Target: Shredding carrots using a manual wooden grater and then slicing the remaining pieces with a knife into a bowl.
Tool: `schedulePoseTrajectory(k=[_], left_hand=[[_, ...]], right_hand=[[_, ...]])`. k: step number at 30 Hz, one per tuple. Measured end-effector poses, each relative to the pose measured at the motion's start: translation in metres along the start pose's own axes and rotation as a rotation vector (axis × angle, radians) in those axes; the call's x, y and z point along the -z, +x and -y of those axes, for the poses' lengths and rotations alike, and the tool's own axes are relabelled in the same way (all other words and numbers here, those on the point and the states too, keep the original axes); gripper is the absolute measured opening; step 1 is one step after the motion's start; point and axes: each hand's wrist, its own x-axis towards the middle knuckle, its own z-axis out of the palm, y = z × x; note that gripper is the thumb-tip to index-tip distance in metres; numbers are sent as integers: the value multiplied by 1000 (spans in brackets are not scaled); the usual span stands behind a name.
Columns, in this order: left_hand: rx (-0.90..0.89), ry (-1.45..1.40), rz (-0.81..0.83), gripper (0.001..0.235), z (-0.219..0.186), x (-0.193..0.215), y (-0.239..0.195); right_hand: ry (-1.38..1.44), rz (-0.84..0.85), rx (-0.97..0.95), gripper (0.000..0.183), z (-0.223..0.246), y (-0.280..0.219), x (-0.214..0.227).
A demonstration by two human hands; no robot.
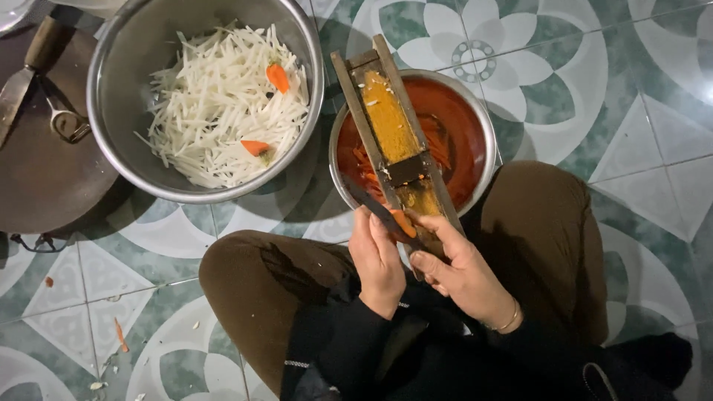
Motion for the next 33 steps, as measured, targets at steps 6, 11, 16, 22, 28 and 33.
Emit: schedulePoseTrajectory(k=[6,11,16,22,28,33], left_hand=[[644,-408,-56,41,30,-6,10],[175,147,-39,31,17,-7,-1],[206,-9,-35,30,40,-15,-2],[60,147,-123,31,12,-3,7],[124,-121,-86,29,32,-4,7],[219,-202,-193,38,41,1,25]], right_hand=[[-234,-12,33,49,-9,10,12],[20,-32,-53,43,-23,20,11],[23,-5,-62,43,-39,27,17],[102,3,-47,35,-25,38,4],[188,77,-31,32,-44,46,15],[634,50,-148,19,-37,54,36]])
